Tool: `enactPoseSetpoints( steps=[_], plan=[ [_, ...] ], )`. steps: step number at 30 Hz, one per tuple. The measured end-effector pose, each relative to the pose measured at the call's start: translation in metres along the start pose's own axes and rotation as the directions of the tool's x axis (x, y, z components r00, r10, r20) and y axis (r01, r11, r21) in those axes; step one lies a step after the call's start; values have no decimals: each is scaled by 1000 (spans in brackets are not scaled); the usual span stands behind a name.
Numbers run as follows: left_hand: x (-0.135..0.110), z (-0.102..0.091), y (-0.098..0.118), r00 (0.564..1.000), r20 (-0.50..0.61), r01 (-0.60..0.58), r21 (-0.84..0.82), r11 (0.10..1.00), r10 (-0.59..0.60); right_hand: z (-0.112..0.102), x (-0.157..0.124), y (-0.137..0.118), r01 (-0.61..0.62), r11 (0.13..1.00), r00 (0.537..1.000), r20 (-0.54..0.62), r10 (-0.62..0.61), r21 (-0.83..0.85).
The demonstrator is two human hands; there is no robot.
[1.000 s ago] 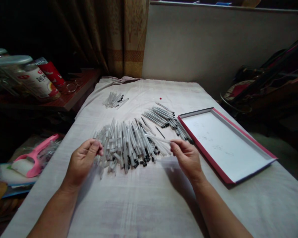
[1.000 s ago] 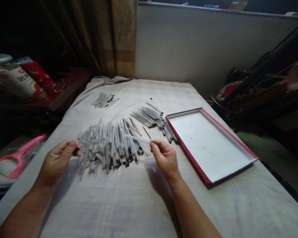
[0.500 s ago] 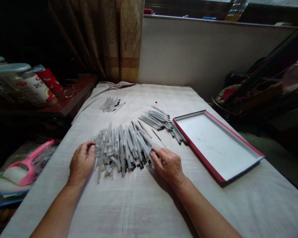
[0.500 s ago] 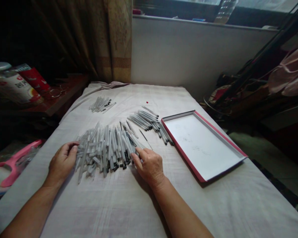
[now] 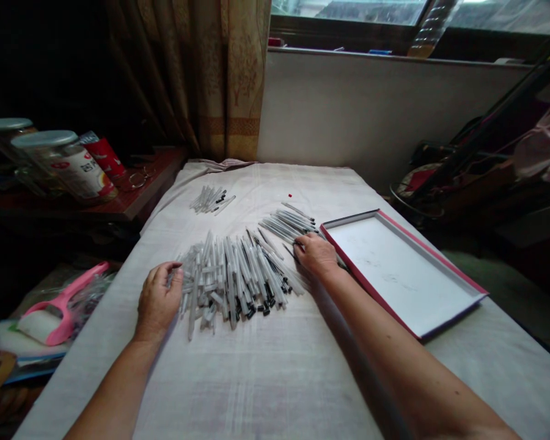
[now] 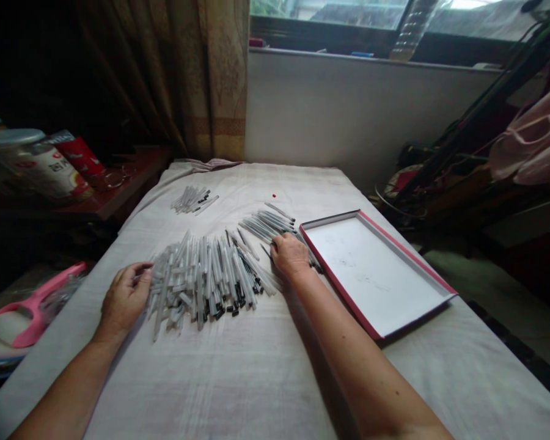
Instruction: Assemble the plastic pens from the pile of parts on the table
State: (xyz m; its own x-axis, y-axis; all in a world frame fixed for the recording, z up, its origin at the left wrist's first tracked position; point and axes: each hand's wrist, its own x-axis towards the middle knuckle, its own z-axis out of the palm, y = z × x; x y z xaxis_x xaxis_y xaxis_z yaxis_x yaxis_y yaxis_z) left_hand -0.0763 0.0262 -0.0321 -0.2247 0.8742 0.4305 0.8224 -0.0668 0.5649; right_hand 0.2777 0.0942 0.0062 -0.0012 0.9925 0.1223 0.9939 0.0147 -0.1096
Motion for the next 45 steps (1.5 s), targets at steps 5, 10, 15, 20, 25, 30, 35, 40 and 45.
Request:
enactPoseSetpoints(
  steps=[5,10,15,20,25,30,35,40,45],
  plan=[
    [-1,5,-1,1000,1,-15,-37,999,15,-3,7,-11,6,995,997,72,1,-101],
    [-3,7,0,997,-39,-66,-23,998,65,-5,7,-19,-4,994,995,100,15,-107],
    [-5,4,7,982,-85,-167,56,984,171,-5,0,-9,-58,998,997,48,59,-16],
    [-12,-3,30,918,-117,-363,142,921,380,-6,-38,5,15,765,980,-160,115,644],
    [-26,-6,65,800,-83,-576,169,800,594,-10,-85,-17,13,341,1000,-18,11,940],
    [-35,-5,77,714,58,-699,127,704,698,-9,-97,-39,-119,127,991,126,-47,985],
    [-35,-6,77,692,44,-722,80,688,721,-4,-96,-43,-188,31,981,190,-42,982],
    [-35,-6,82,676,46,-737,62,673,736,-6,-99,-39,-191,104,980,195,-33,976],
    [-38,-7,85,656,74,-754,39,655,751,-7,-101,-32,-138,109,990,140,-6,984]
  ],
)
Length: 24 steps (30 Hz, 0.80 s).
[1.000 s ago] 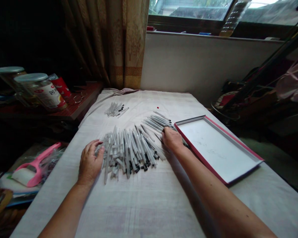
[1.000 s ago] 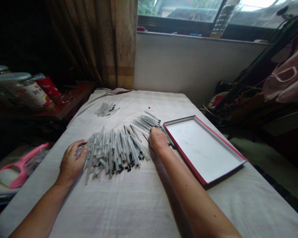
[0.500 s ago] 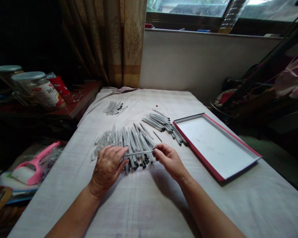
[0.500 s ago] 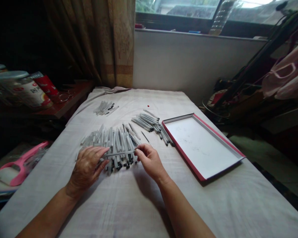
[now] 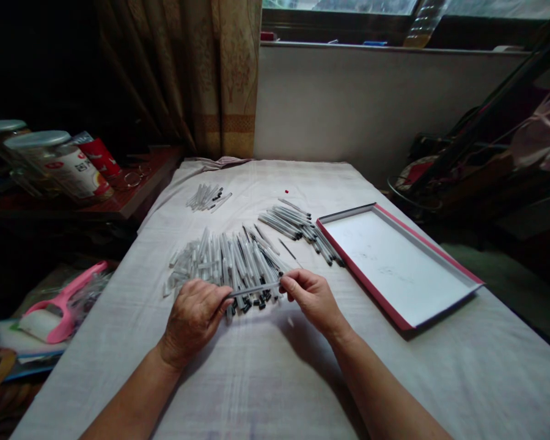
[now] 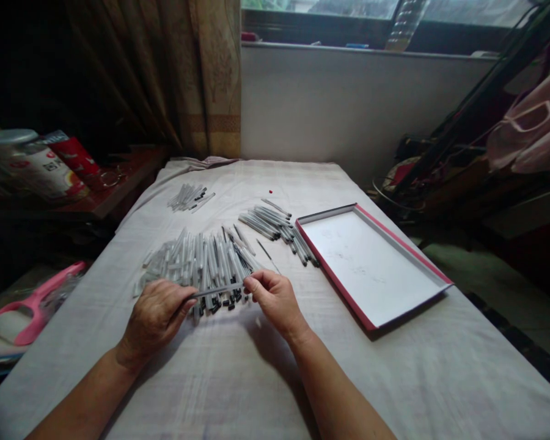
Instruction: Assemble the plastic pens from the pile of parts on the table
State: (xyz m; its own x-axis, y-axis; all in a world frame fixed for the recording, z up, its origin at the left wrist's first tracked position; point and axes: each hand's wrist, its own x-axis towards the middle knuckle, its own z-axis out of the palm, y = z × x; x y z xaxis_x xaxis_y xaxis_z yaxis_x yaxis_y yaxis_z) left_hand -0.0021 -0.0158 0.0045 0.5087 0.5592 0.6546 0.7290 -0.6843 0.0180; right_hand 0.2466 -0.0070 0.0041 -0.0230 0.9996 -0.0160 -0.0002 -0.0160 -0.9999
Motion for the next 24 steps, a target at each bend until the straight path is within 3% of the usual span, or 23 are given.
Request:
enactPoseSetpoints(
  steps=[5,11,14,17,24],
  plan=[
    [2,-3,3,999,15,-35,-22,999,35,-7,-2,3,113,993,991,60,-115,46],
    [3,-2,5,997,67,-47,-47,998,50,-14,-3,1,336,939,942,51,-332,-80],
    [1,-1,5,995,92,-30,-82,996,37,-16,-3,0,381,920,924,65,-377,-87],
    [-1,0,4,993,111,-16,-125,992,30,-16,-2,2,349,934,936,69,-344,-78],
    [-1,1,4,994,101,-24,-107,994,35,-15,0,5,150,983,988,47,-146,-108]
  ],
)
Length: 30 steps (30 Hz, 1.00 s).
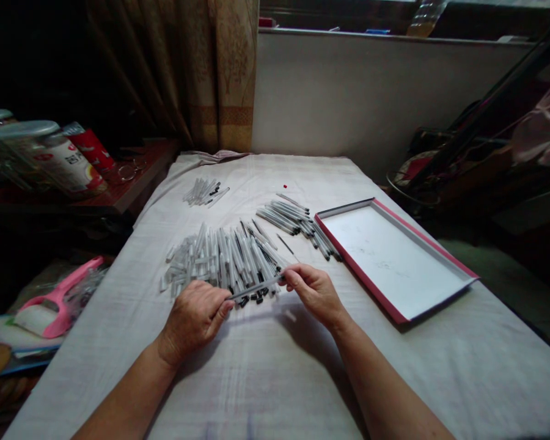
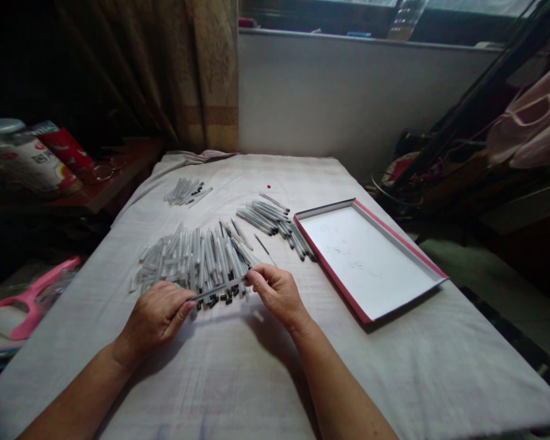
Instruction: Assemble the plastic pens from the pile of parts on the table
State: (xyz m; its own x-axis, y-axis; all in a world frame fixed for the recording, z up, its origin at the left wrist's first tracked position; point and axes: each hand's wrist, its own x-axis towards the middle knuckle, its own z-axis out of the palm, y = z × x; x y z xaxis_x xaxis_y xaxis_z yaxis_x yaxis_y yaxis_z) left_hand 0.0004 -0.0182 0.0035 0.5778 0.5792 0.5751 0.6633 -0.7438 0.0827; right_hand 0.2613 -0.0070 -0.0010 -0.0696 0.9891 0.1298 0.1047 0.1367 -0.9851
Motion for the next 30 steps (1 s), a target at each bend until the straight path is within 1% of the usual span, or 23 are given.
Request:
enactPoseSetpoints(
  steps=[2,7,9,14,19,21,24,26,30],
  plan=[
    [0,0,0,1000,7,1,4,1000,-1,-1,0,-1,2,1000,1000,16,-1,-17],
    [-1,0,-1,999,35,20,-1,1000,-20,-3,0,0,58,997,998,34,-56,-55],
    [-2,0,-2,999,41,23,5,1000,-23,-3,0,1,58,996,998,31,-56,-65],
    [-2,0,-2,996,81,28,14,1000,-29,-1,1,-1,14,998,999,47,-12,-53],
    [-2,-1,-1,997,77,27,-8,1000,-27,-5,1,-2,65,996,995,79,-60,-60],
    [-1,-1,0,997,79,29,-17,999,-27,-5,2,0,46,997,996,77,-41,-60],
    [-1,-1,-1,995,94,27,-24,999,-24,-5,2,4,-36,997,996,84,41,-62],
    [-1,-1,-1,994,107,30,-24,999,-27,-5,2,3,-54,996,993,103,62,-77],
    [0,-4,-1,992,121,55,-68,996,-47,-8,2,-3,45,997,991,128,-38,-57]
  ],
)
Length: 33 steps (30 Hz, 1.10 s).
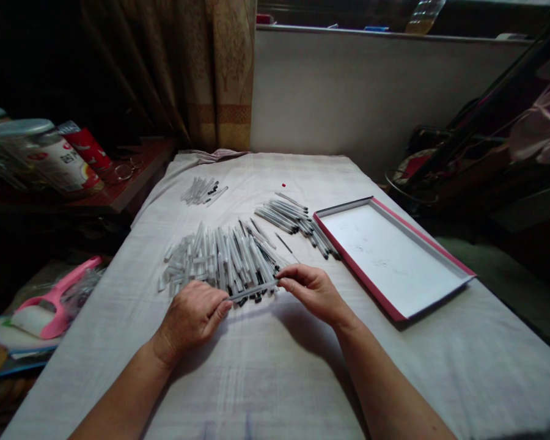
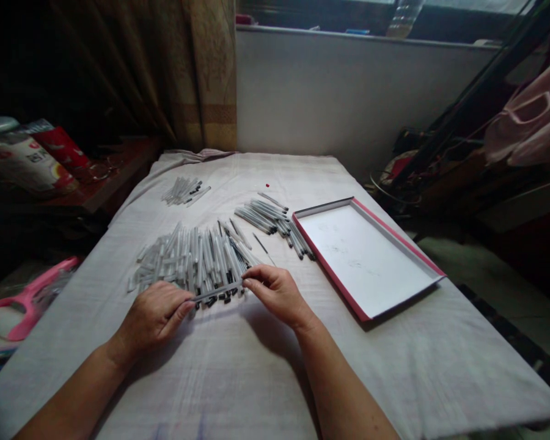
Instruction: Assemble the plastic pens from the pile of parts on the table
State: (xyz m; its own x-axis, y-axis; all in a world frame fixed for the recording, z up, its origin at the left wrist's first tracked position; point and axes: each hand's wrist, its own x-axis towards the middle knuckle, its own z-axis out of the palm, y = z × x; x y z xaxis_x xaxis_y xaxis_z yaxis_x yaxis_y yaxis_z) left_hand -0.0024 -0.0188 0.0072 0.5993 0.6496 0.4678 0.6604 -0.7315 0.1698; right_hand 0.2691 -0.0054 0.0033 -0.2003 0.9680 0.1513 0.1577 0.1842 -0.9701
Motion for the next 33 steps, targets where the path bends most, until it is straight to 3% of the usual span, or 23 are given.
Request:
enactPoseSetpoints(
  steps=[5,8,14,18,22,25,28,33],
  plan=[
    [2,-10,1,978,186,147,-301,942,-93,-2,-3,-5,140,986,989,-33,-143,-87],
    [1,-13,-1,959,246,227,-386,894,-137,2,-4,-6,211,972,976,-41,-216,-103],
    [-1,-15,-8,947,261,281,-396,874,-186,3,-2,-7,245,968,960,-129,-250,-55],
    [0,-16,-9,942,259,304,-390,869,-214,1,3,5,156,988,952,-265,-151,1],
    [-1,-12,-9,957,180,278,-348,896,-227,7,12,21,44,982,916,-384,-112,-182],
    [-4,-8,-9,960,142,273,-308,911,-239,12,17,26,51,933,926,-332,-177,-356],
    [-6,-5,-11,961,134,272,-294,916,-243,14,18,25,72,911,943,-269,-195,-407],
    [-6,-7,-12,960,136,273,-286,919,-243,14,10,14,61,966,957,-259,-128,-250]
  ],
)
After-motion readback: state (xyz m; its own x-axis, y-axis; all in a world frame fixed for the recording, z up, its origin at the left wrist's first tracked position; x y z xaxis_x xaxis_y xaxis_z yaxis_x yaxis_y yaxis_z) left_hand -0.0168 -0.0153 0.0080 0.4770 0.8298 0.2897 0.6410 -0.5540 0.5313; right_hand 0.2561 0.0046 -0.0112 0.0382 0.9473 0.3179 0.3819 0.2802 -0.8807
